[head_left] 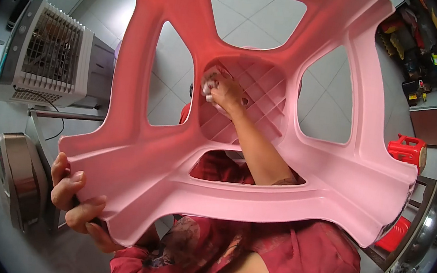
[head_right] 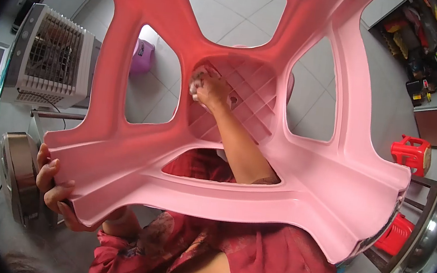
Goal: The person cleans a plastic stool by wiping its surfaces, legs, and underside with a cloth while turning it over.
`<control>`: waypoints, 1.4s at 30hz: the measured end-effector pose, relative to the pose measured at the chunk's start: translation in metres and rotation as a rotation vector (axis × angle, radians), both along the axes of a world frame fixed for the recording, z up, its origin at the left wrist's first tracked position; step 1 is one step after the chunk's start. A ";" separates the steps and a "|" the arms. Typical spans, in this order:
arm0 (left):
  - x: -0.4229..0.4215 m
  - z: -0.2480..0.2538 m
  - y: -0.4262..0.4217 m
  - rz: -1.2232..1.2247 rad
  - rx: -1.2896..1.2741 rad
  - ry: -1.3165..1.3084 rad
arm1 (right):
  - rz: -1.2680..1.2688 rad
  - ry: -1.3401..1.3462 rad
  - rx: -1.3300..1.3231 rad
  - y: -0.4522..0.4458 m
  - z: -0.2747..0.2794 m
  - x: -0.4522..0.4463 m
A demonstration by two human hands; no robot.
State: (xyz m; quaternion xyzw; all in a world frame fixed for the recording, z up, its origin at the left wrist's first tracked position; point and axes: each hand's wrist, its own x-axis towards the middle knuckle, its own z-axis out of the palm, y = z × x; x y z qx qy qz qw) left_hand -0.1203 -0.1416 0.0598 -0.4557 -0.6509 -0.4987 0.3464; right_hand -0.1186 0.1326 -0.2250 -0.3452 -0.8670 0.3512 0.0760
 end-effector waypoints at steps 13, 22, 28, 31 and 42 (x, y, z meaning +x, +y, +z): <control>0.004 -0.003 0.007 -0.065 0.038 -0.007 | 0.071 0.006 -0.212 -0.015 0.037 0.004; 0.003 -0.003 -0.002 -0.030 0.004 -0.025 | 0.152 0.504 0.321 -0.008 -0.003 -0.023; -0.006 -0.006 -0.011 -0.064 -0.100 0.101 | 0.328 0.120 0.076 -0.069 0.018 0.035; -0.005 -0.002 -0.010 -0.053 -0.126 0.118 | 0.515 0.156 -0.074 -0.074 0.035 0.053; 0.012 0.006 0.004 -0.012 -0.046 -0.018 | 0.667 0.963 -1.585 -0.061 0.202 0.056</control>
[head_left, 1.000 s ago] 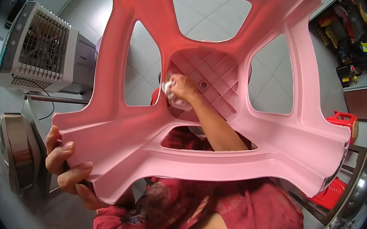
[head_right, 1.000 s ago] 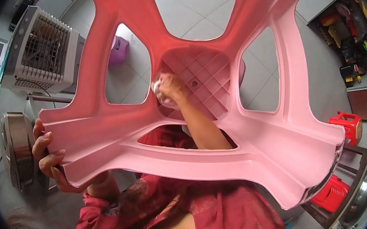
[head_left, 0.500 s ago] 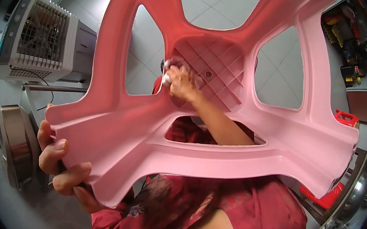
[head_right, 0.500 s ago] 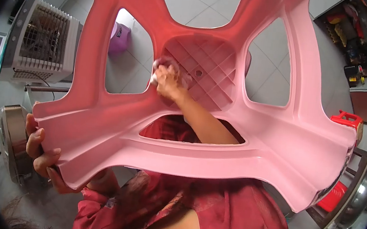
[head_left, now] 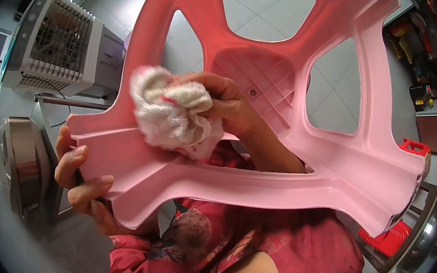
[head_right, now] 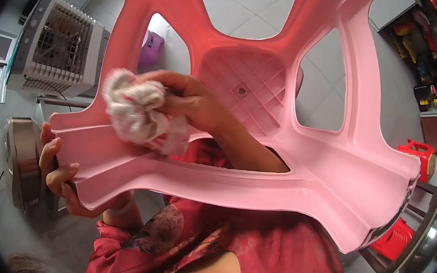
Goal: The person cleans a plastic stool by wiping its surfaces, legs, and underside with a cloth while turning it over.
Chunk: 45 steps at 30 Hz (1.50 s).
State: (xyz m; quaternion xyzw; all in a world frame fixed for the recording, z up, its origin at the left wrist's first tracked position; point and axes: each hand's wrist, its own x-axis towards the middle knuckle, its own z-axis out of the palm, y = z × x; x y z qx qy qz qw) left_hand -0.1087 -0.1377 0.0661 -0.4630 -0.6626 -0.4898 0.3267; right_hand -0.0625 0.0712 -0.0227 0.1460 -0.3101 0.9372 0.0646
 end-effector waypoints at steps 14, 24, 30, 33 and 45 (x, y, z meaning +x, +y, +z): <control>0.003 -0.011 0.002 -0.007 0.102 -0.106 | -0.127 0.331 0.781 -0.026 -0.008 0.009; -0.006 -0.002 0.015 -0.106 0.135 -0.125 | -0.011 0.076 0.519 0.000 -0.016 0.018; -0.009 0.004 0.021 -0.081 0.139 -0.079 | 0.059 0.753 0.421 -0.003 0.061 -0.007; -0.008 0.000 0.024 -0.052 0.162 -0.060 | -0.073 0.755 0.794 -0.005 0.083 0.009; -0.009 -0.001 0.026 -0.133 0.207 -0.081 | 0.126 0.491 0.706 0.014 0.021 0.014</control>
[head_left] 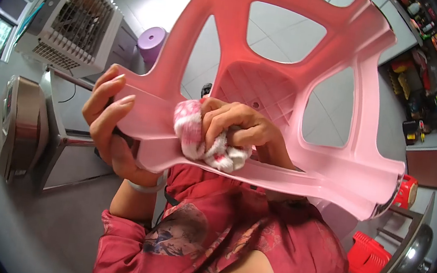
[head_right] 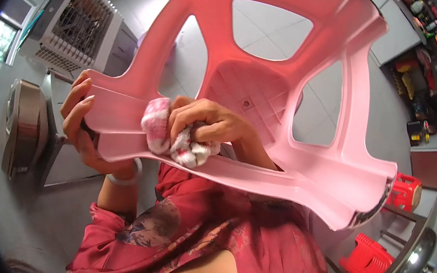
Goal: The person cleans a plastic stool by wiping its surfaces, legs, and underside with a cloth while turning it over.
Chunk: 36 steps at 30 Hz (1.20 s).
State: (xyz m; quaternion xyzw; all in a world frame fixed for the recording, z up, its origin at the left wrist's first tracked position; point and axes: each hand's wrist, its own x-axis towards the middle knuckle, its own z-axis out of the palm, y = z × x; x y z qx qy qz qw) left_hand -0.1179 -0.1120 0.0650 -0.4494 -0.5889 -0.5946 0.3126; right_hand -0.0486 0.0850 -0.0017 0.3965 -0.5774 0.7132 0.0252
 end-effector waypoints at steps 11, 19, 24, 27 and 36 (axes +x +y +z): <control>0.000 -0.001 -0.002 0.014 -0.012 0.004 | -0.056 -0.426 -0.281 0.015 0.002 0.071; -0.014 -0.005 0.004 0.018 0.054 -0.008 | -0.247 -0.777 -0.679 -0.026 -0.059 0.092; -0.027 0.004 0.013 0.004 -0.036 -0.048 | -0.297 -0.823 -0.650 -0.039 -0.055 0.136; -0.024 0.005 0.016 0.003 -0.004 -0.118 | -0.526 -0.875 -0.633 -0.023 -0.050 0.174; -0.012 -0.029 -0.035 0.301 -0.203 0.307 | -1.262 -0.901 -0.514 0.053 -0.058 0.251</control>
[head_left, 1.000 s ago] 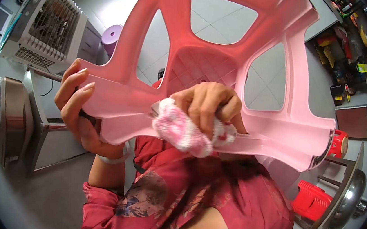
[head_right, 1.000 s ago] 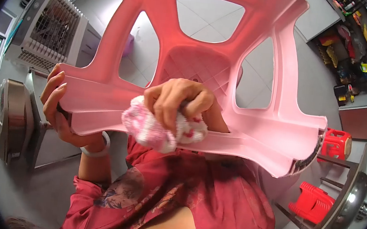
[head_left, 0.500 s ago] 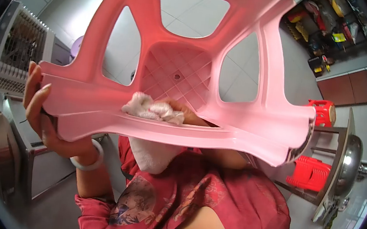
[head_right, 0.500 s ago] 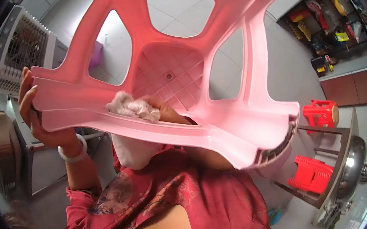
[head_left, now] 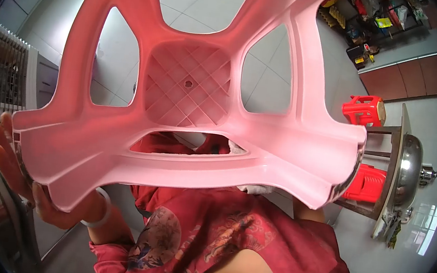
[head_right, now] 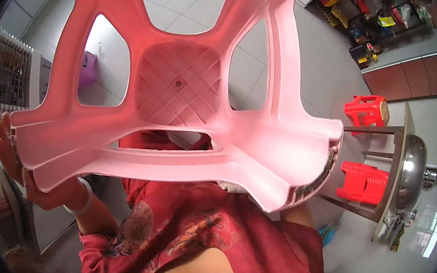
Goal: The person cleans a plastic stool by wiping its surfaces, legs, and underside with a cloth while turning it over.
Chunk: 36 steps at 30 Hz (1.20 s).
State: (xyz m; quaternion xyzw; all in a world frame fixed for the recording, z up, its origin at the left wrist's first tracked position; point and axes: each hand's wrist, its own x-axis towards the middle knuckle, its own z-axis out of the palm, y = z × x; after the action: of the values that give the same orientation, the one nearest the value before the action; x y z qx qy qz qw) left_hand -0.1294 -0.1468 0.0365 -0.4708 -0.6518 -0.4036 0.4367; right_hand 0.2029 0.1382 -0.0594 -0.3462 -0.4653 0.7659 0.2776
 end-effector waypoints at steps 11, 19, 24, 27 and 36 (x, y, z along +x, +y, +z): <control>0.021 0.041 0.025 -0.731 0.534 -1.105 | 0.199 -0.007 0.012 0.028 -0.025 -0.026; 0.038 0.047 0.028 -0.721 0.437 -1.139 | 0.352 0.014 -0.003 0.043 -0.037 -0.041; 0.040 0.041 0.028 -0.680 0.381 -1.084 | 0.424 0.023 -0.003 0.052 -0.044 -0.048; 0.032 0.037 0.040 -0.646 0.319 -1.037 | 0.476 0.031 -0.010 0.060 -0.044 -0.055; 0.029 0.015 0.039 -0.725 0.120 -0.999 | 0.595 0.063 -0.007 0.080 -0.047 -0.081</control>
State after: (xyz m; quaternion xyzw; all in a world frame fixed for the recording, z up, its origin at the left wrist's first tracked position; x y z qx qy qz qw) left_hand -0.1007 -0.1073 0.0514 -0.3910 -0.5520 -0.7340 -0.0606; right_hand 0.1222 0.2186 -0.1064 -0.1717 -0.5349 0.8255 0.0539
